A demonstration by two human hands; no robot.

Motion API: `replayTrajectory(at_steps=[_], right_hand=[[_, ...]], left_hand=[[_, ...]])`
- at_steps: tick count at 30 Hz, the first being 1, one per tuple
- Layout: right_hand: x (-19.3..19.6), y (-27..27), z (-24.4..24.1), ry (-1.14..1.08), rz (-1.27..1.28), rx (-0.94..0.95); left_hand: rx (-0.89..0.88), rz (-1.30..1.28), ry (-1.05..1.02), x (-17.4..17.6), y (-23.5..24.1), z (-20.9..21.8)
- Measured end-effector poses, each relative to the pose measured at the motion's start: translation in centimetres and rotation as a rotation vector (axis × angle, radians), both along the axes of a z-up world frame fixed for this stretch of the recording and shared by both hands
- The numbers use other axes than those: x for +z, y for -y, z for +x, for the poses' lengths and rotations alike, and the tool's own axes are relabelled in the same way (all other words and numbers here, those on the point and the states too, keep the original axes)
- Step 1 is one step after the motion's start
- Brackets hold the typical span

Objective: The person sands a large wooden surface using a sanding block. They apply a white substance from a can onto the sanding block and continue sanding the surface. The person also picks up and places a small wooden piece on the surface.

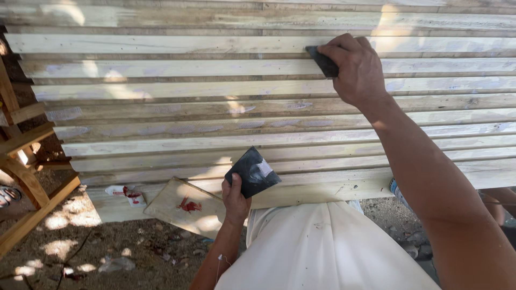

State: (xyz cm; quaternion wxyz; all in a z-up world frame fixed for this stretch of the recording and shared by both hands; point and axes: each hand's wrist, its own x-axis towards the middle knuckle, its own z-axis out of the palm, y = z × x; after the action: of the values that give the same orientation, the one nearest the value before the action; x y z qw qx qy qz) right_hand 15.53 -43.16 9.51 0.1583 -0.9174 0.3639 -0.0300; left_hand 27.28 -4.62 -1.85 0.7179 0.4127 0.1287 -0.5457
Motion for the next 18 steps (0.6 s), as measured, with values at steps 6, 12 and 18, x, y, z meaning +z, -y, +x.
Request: replayTrajectory(at_steps=[6,12,18], right_hand=[[-1.4,-2.0,3.1,0.084,-0.09,0.017],[-0.6,-1.4,3.0,-0.001,-0.036,0.072],[-0.4,-1.7,4.8,0.074,0.012,0.02]], left_hand=[[-0.003,0.05,-0.021,0.2,0.5,0.7],[0.032,0.024,-0.007,0.2,0.1,1.2],[0.051,-0.012,-0.036,0.3,0.1,1.6]])
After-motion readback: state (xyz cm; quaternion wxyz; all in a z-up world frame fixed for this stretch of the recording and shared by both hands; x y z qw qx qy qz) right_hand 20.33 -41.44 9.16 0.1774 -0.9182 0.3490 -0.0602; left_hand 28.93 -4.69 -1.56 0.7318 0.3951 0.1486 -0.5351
